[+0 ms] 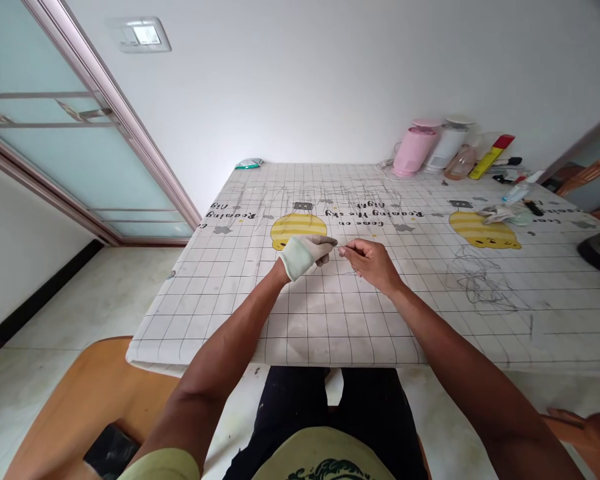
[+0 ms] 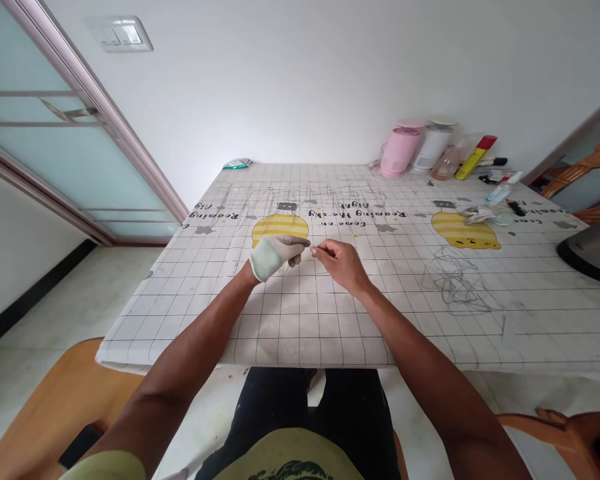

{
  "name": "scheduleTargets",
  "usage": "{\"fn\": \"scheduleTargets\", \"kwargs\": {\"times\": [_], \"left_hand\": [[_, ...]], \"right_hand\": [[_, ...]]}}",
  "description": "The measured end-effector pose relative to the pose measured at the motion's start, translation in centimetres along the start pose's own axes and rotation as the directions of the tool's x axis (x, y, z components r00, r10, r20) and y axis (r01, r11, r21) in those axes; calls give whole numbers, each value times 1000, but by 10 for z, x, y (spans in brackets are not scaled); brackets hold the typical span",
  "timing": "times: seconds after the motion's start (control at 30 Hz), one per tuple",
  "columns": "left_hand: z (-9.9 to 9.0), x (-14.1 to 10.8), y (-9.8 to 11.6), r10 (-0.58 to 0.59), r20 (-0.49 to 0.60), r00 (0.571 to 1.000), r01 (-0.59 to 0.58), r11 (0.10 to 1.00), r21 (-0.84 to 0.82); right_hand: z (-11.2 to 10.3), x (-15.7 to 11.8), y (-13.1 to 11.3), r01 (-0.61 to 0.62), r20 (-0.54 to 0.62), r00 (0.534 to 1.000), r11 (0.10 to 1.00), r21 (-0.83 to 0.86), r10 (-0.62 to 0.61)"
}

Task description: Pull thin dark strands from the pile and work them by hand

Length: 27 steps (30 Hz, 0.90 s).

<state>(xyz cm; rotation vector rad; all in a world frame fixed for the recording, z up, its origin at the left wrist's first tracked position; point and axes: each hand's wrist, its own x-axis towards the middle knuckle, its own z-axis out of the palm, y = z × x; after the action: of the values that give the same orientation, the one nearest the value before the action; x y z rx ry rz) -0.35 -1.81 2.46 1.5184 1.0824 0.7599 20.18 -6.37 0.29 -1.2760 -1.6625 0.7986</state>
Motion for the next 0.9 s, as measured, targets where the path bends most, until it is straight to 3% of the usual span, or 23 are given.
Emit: {"fn": "scheduleTargets", "kwargs": {"times": [0.1, 0.23, 0.3, 0.4, 0.47, 0.6, 0.73, 0.8, 0.9], "left_hand": [[1, 2, -2, -11, 28, 1000, 15, 985, -170], [3, 3, -6, -20, 46, 999, 32, 966, -258], [2, 3, -7, 1, 16, 1000, 4, 961, -276], [-1, 2, -5, 49, -44, 998, -60, 952, -300], [-2, 1, -3, 70, -57, 996, -84, 948, -307], [-6, -2, 0, 89, -45, 995, -98, 961, -259], [-15, -3, -3, 141, 17, 990, -136, 974, -182], [-20, -3, -3, 144, 48, 988, -137, 982, -133], [-25, -7, 2, 61, 94, 994, -59, 998, -26]], "right_hand": [[1, -1, -3, -70, 51, 997, 987, 147, 63], [9, -4, -4, -85, 69, 995, 966, 242, 71], [12, -7, -6, -137, 107, 989, 896, 422, 100], [14, -15, -10, -195, 190, 978, 709, 677, 87], [15, -21, -14, -217, 241, 970, 615, 758, 45], [18, -30, -17, -225, 271, 963, 535, 814, -8], [16, -37, -13, -243, 308, 951, 540, 806, -31], [10, -40, -10, -296, 370, 929, 595, 747, -3], [-2, -42, -6, -384, 473, 878, 702, 600, 76]]}}
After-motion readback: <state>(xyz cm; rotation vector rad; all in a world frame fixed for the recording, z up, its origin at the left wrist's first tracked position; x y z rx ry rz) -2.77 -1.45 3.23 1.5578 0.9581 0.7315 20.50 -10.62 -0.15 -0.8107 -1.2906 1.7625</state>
